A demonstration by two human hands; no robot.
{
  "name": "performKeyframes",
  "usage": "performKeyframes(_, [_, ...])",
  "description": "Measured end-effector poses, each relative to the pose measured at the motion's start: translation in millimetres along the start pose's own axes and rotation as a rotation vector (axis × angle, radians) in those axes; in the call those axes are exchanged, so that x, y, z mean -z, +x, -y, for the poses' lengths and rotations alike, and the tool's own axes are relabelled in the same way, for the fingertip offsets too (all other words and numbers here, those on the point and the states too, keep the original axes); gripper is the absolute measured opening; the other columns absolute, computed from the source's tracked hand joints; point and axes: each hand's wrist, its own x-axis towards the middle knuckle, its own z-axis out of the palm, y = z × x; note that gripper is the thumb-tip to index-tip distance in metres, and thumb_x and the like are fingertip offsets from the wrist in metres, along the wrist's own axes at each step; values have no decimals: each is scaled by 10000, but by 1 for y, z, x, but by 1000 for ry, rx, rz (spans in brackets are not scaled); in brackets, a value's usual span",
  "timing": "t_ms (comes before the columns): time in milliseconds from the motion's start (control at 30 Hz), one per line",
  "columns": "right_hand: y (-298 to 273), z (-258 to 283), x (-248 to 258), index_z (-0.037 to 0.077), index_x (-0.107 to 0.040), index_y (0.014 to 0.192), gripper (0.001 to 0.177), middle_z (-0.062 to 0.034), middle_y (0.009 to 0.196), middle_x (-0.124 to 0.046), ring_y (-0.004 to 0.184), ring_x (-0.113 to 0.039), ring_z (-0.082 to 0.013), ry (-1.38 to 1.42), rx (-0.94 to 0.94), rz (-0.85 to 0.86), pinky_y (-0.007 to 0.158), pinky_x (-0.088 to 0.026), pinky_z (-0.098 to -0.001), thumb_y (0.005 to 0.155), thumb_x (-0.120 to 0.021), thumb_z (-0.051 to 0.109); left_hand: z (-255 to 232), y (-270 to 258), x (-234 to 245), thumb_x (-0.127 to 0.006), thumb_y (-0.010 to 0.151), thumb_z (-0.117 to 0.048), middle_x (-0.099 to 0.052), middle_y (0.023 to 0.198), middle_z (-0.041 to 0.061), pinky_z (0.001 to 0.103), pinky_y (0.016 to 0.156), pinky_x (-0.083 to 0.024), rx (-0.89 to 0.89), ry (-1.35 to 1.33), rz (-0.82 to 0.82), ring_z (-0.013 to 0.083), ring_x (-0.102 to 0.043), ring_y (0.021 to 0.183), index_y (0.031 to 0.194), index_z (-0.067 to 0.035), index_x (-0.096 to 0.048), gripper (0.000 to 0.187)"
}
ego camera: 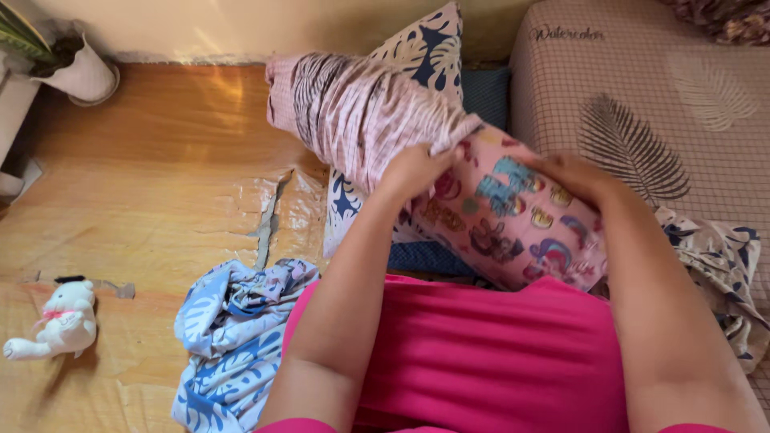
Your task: The person inserts a cylindrical pillow into a checkered pillowcase, adjusts the fabric, and ties the drawstring to secure the opening. The person then smooths the pillowcase and adjusts the tied end.
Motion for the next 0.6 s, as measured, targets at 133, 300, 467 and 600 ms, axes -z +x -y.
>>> performKeyframes(133, [14,-15,-19,86,-653,1365,893,-173,1341,-730,1197,-673,-331,61,60,436,1016,-533,-445,722,-657,706,-1,-5,-21,-650,877,-451,-733,977,221,529,837,-534,-154,195,-166,428,-702,946,1099,-71,-657,440])
performKeyframes(300, [18,2,-54,-30,-457,1433,1064,-215,1417,-495,1315,-509,-338,-267,273,227,1072,-413,-406,713,-841,653,0,2,-44,-649,851,-238,-711,968,187,519,683,-557,-243,227,-517,411,-712,804,1135,-85,-596,327])
performKeyframes(467, [7,30,-89,-99,-424,1331,1110,-309,1118,-698,1072,-722,-391,-467,250,87,930,-569,-399,606,-873,613,-7,13,-31,-614,964,-288,-717,799,122,501,591,-545,-149,472,-425,350,-729,735,995,-134,-642,159])
performKeyframes(600, [11,44,-105,26,-589,1199,617,-271,1092,-712,1020,-707,-420,-482,590,-245,869,-551,-459,796,-793,447,-34,-7,-32,-627,975,-282,-706,757,102,496,597,-515,-513,238,-566,348,-704,700,949,-149,-651,138])
